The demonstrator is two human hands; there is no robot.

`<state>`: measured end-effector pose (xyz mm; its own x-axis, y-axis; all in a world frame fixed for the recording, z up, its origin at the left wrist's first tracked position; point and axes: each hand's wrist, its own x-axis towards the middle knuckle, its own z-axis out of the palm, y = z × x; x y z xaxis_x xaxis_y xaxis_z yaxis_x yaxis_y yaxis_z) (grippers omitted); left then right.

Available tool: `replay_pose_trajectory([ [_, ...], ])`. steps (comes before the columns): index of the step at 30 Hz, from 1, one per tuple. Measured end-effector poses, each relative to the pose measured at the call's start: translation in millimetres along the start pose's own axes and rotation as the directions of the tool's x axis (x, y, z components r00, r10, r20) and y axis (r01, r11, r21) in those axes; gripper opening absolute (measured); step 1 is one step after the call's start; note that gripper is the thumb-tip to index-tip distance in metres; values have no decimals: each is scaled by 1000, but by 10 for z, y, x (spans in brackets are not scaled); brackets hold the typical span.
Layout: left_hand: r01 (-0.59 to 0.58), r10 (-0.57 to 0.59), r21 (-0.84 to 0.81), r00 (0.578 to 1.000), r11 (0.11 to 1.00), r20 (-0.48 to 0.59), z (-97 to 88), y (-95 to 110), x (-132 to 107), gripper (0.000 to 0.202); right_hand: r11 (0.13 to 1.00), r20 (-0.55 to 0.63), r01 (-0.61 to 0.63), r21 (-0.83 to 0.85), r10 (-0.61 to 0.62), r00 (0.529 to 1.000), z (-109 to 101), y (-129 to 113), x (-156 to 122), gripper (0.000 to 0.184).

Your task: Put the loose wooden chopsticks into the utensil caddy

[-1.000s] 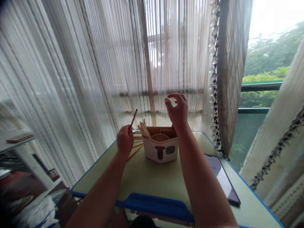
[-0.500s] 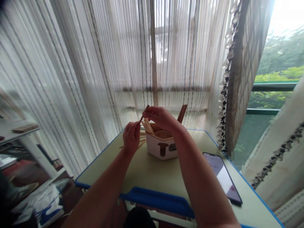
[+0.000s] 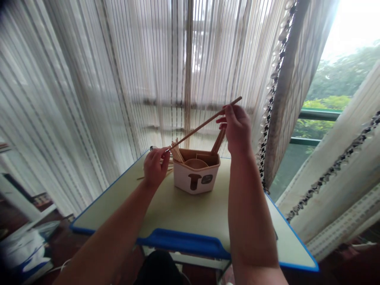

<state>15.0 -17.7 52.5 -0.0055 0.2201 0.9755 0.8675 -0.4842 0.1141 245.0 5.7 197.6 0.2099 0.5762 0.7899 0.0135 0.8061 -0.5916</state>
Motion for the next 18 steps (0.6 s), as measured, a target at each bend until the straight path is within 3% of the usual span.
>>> replay_pose_trajectory([
  [3, 43, -43, 1, 999, 999, 12, 11, -10, -12, 22, 996, -215, 65, -69, -78, 973, -117, -43, 50, 14],
  [5, 99, -101, 35, 994, 994, 40, 35, -22, -19, 25, 969, -343, 164, -184, -220, 913, -191, -75, 70, 15],
  [8, 219, -240, 152, 961, 964, 140, 85, -46, -26, 26, 867, -392, 322, -381, -467, 793, -270, -94, 79, 20],
  [10, 279, -354, 281, 897, 918, 264, 118, -64, -39, 26, 809, -371, 355, -468, -545, 752, -294, -76, 79, 23],
  [12, 281, -458, 416, 782, 865, 424, 144, -81, -62, 27, 787, -333, 342, -513, -550, 766, -296, -30, 82, 22],
  [14, 240, -520, 502, 656, 831, 547, 163, -97, -90, 30, 784, -283, 310, -538, -514, 809, -281, 34, 87, 21],
  [15, 219, -532, 522, 614, 824, 583, 172, -103, -102, 31, 785, -260, 293, -546, -491, 831, -269, 71, 90, 22],
  [16, 203, -534, 530, 592, 824, 604, 180, -108, -112, 32, 785, -238, 279, -553, -470, 850, -255, 107, 92, 23],
  [18, 182, -514, 517, 587, 837, 625, 192, -115, -122, 34, 786, -209, 259, -561, -437, 875, -225, 176, 96, 26],
])
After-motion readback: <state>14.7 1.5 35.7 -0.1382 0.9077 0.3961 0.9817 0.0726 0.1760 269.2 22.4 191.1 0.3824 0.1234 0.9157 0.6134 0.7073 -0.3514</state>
